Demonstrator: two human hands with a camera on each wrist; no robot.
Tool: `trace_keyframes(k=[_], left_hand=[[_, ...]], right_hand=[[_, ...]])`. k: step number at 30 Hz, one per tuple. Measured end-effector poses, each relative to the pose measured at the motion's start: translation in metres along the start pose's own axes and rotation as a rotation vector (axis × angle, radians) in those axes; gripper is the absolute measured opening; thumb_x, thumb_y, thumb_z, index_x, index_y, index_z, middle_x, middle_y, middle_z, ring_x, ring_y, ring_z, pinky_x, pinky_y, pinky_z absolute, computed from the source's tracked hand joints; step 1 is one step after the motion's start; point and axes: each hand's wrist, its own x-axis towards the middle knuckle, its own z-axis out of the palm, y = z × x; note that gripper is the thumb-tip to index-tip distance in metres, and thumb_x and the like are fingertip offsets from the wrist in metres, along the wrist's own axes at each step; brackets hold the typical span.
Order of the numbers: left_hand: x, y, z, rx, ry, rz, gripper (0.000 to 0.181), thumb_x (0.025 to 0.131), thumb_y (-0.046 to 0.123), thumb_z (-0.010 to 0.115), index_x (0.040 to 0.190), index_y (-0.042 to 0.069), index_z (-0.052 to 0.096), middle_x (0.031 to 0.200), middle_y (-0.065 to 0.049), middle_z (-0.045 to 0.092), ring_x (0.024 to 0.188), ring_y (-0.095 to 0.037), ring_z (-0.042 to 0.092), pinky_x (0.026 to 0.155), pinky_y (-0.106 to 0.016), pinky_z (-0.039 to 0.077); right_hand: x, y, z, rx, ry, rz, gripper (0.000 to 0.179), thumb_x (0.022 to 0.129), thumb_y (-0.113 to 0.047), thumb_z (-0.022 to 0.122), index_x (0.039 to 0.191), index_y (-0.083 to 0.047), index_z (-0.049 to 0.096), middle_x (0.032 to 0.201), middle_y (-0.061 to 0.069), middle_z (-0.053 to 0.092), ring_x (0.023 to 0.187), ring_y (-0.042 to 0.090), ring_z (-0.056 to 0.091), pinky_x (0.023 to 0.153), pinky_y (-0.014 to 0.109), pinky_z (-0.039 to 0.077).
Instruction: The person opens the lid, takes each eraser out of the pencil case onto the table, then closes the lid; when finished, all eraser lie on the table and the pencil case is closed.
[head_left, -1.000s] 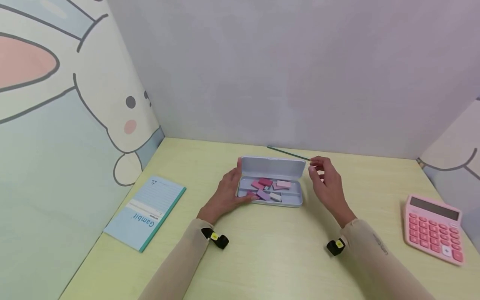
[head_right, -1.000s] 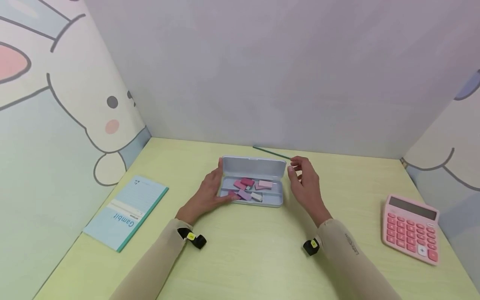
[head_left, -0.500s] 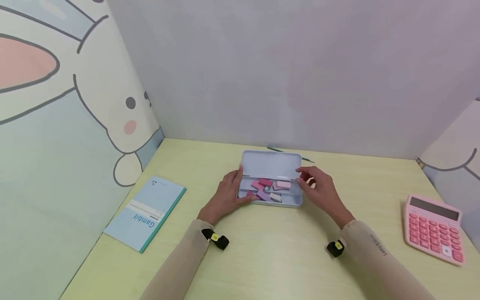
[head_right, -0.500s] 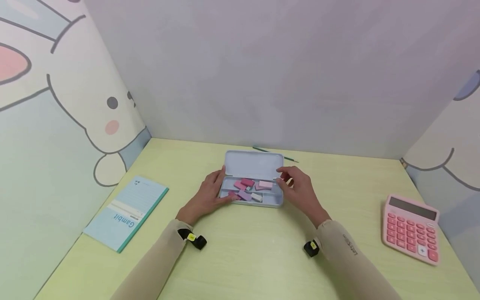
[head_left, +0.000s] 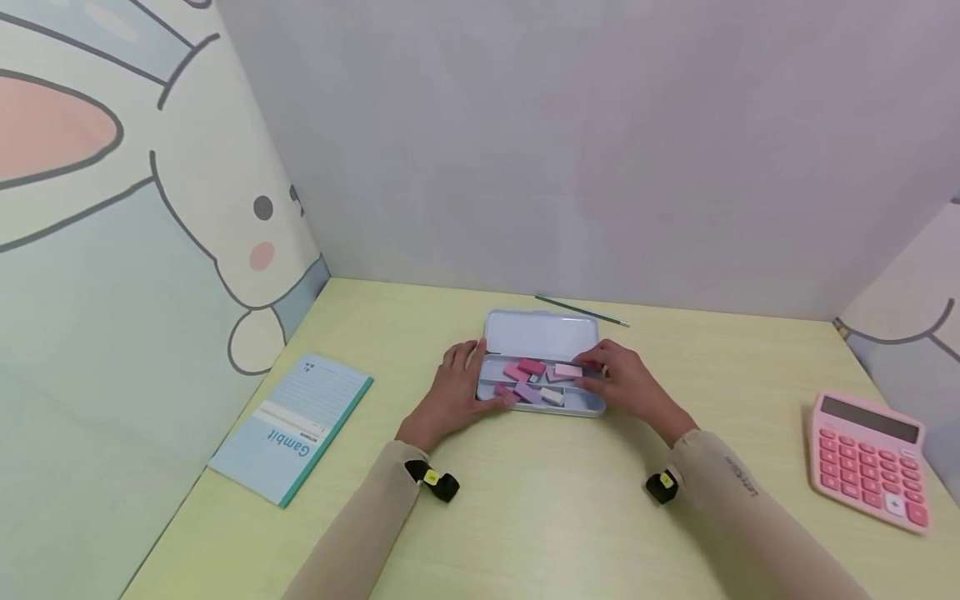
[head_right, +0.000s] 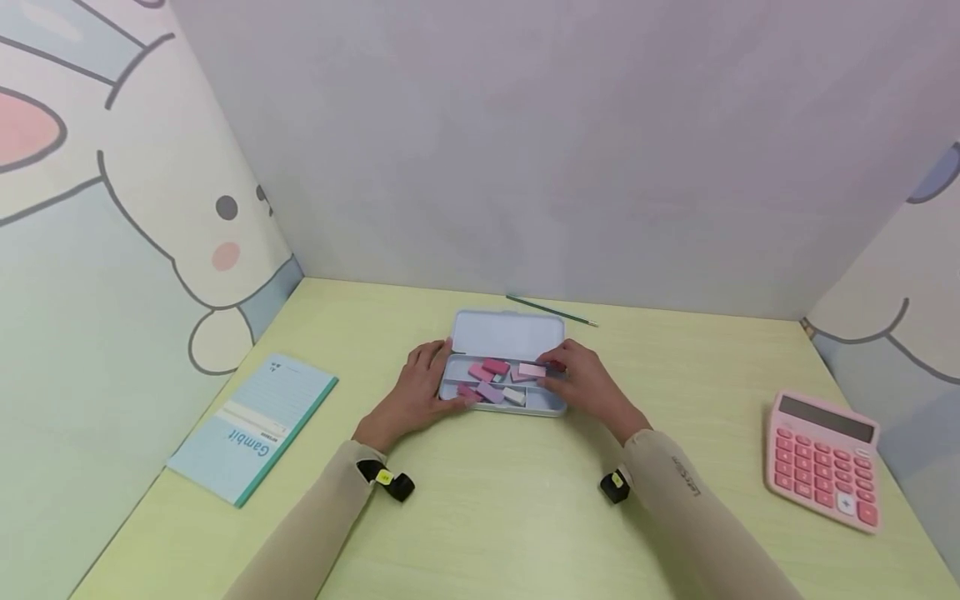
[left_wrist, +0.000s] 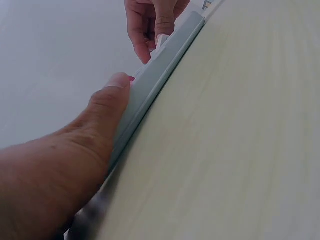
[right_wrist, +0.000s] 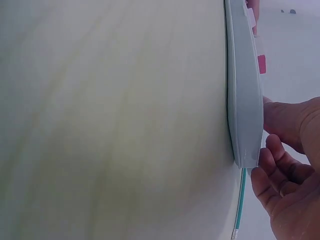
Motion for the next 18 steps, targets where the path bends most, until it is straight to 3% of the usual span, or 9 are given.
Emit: trace_keyframes(k=[18], left_hand=[[-0.0020, 0.0057, -0.0023, 0.013, -0.025, -0.044, 0.122, 0.087, 0.074, 0.075, 0.173, 0.011, 0.016, 0.176, -0.017, 0.024, 0.164, -0.039, 0.019, 0.135, -0.057, 0.024]], right_hand=[[0.0055, -0.0093, 0.0011, -0.061, -0.020, 0.042, 0.025, 0.096, -0.017, 0.082, 0.118, -0.004, 0.079, 0.109, 0.013, 0.069, 0.097, 0.025, 0.058, 0.087, 0.038, 0.050]])
